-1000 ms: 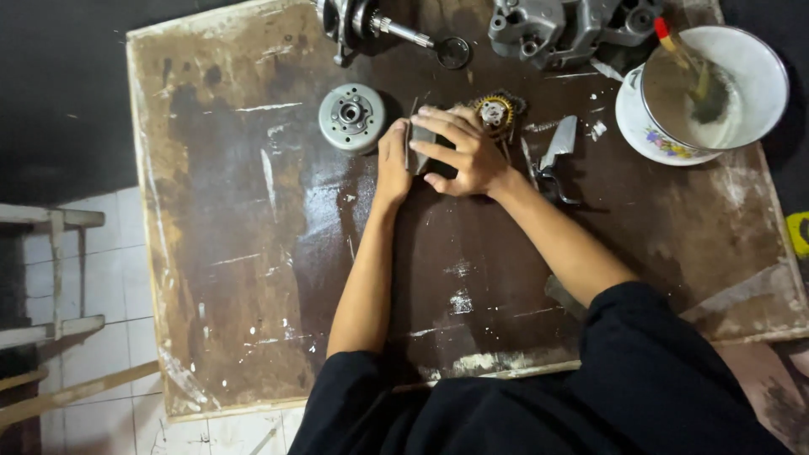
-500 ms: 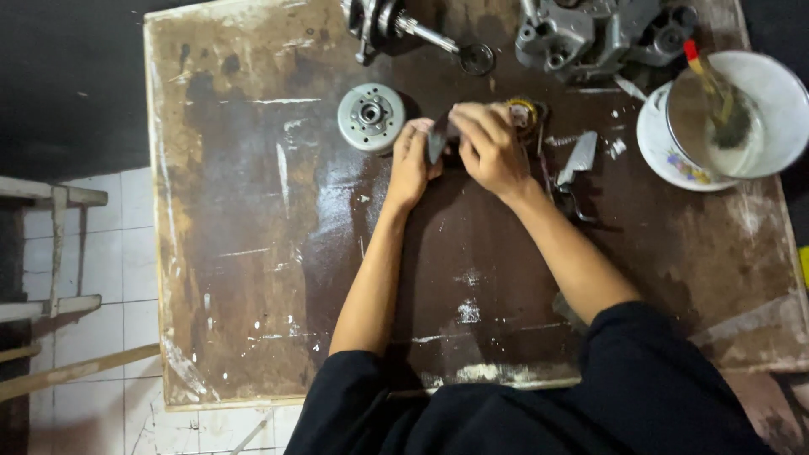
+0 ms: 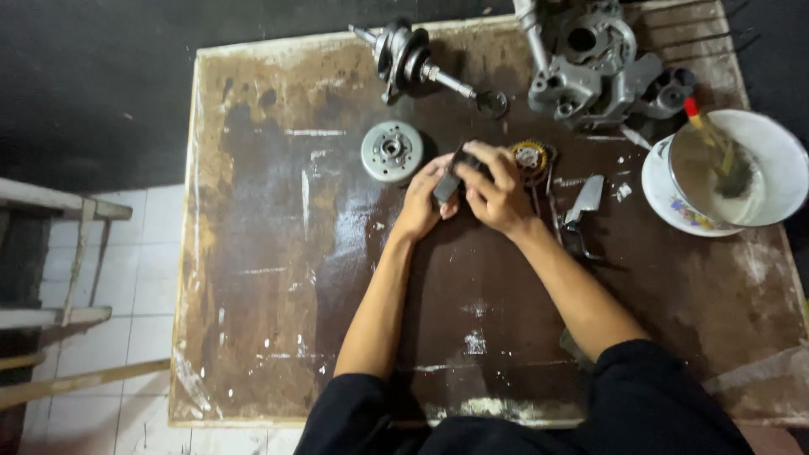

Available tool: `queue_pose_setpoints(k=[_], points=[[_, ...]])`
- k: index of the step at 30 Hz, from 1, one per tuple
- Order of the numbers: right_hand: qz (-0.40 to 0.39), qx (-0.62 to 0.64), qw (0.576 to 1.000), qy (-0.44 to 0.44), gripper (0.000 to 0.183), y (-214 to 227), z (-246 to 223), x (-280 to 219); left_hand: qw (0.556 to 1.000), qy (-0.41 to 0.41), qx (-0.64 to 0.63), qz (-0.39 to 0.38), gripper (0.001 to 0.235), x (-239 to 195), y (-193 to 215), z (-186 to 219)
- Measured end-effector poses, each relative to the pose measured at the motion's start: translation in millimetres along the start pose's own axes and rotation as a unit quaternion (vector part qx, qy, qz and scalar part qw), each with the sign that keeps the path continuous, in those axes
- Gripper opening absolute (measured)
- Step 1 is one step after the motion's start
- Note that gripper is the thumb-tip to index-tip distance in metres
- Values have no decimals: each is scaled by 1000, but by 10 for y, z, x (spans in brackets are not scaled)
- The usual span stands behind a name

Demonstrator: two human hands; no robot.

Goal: The recorder is cleaning and inspecting various motorcycle engine components on a workbench.

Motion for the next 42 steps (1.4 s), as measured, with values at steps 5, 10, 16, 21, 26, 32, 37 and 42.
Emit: queue_pose_setpoints(k=[5,10,16,21,26,32,37,42], points=[[2,33,997,77,28,-132,27,-116,999,14,40,9,37,17,-23,1],[-19,42,996,74,30,-145,-45,-115,994,104,8,42,35,-10,187,-126],[-41,61,992,-100,40,-122,52,-24,986,162,-24,-22,49,-36,13,-80],[-24,91,988,-118,42,-140,74,-90,989,133,69,1,31,-84,-243,133],[5,74,996,-48,31,-144,46,-99,991,117,60,-15,34,-29,4,-42],[1,81,989,122,21,-38,-204,-26,992,103,72,5,35,-7,97,-66],[12,112,992,63,27,-190,-20,-153,992,102,68,-9,35,-23,9,-4],[9,48,996,-76,26,-123,87,-99,993,90,48,-62,32,-33,-98,30]])
Point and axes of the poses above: each hand's wrist, its own x-axis towards the middle knuckle, its own y-axis out of the back of the hand, z = x × y, the point moved 4 cm from there along x, towards the middle knuckle, and after that the axes turned 2 degrees about y, right-handed, at the moved point
